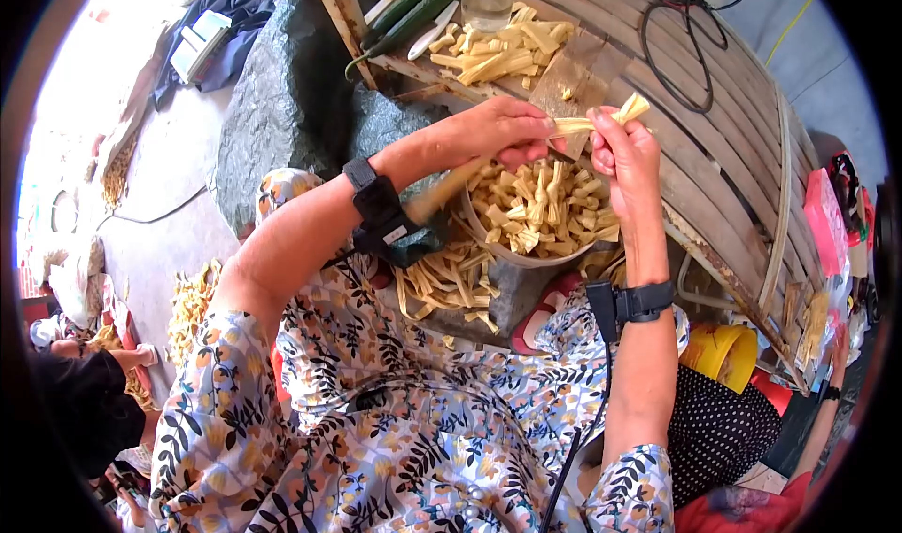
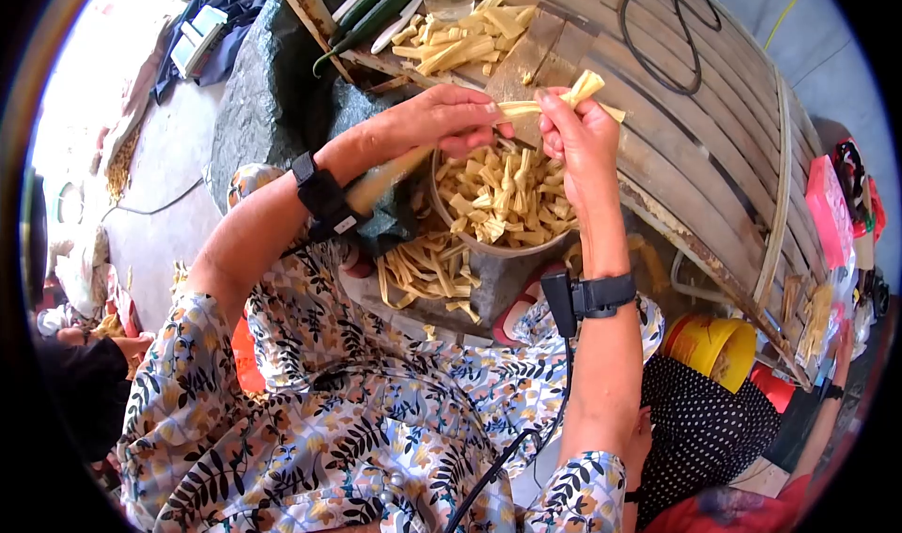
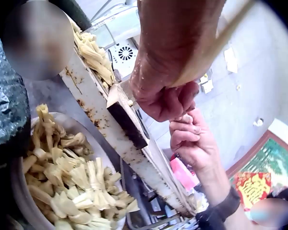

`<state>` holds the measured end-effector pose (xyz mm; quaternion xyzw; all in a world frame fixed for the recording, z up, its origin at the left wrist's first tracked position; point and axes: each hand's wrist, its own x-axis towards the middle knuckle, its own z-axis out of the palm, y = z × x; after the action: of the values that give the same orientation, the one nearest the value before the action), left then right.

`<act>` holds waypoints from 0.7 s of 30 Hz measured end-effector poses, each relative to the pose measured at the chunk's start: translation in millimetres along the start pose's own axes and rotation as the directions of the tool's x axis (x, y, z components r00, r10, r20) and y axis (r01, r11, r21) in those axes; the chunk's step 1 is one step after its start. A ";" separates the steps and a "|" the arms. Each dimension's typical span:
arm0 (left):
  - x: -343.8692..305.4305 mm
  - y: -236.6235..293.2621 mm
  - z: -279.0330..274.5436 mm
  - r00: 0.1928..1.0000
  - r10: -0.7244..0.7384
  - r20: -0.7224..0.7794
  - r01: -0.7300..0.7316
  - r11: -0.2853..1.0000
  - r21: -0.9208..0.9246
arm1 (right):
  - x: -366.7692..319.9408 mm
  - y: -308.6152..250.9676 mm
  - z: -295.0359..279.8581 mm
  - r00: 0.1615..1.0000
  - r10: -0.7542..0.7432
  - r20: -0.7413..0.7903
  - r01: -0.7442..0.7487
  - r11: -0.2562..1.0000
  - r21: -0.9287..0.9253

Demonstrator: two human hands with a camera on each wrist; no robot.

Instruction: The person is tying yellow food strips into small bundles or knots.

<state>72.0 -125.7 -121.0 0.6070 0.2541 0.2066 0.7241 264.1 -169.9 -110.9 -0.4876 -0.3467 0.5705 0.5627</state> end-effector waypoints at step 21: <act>6.7 5.8 -4.2 0.991 0.136 0.014 -0.114 0.877 -0.466 | 0.7 -10.1 11.0 0.905 -0.413 0.102 0.423 0.849 -0.316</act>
<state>74.7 -117.4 -116.6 0.4359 0.1406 0.2933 0.8392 256.8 -166.3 -98.3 -0.4790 -0.5435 0.3755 0.5780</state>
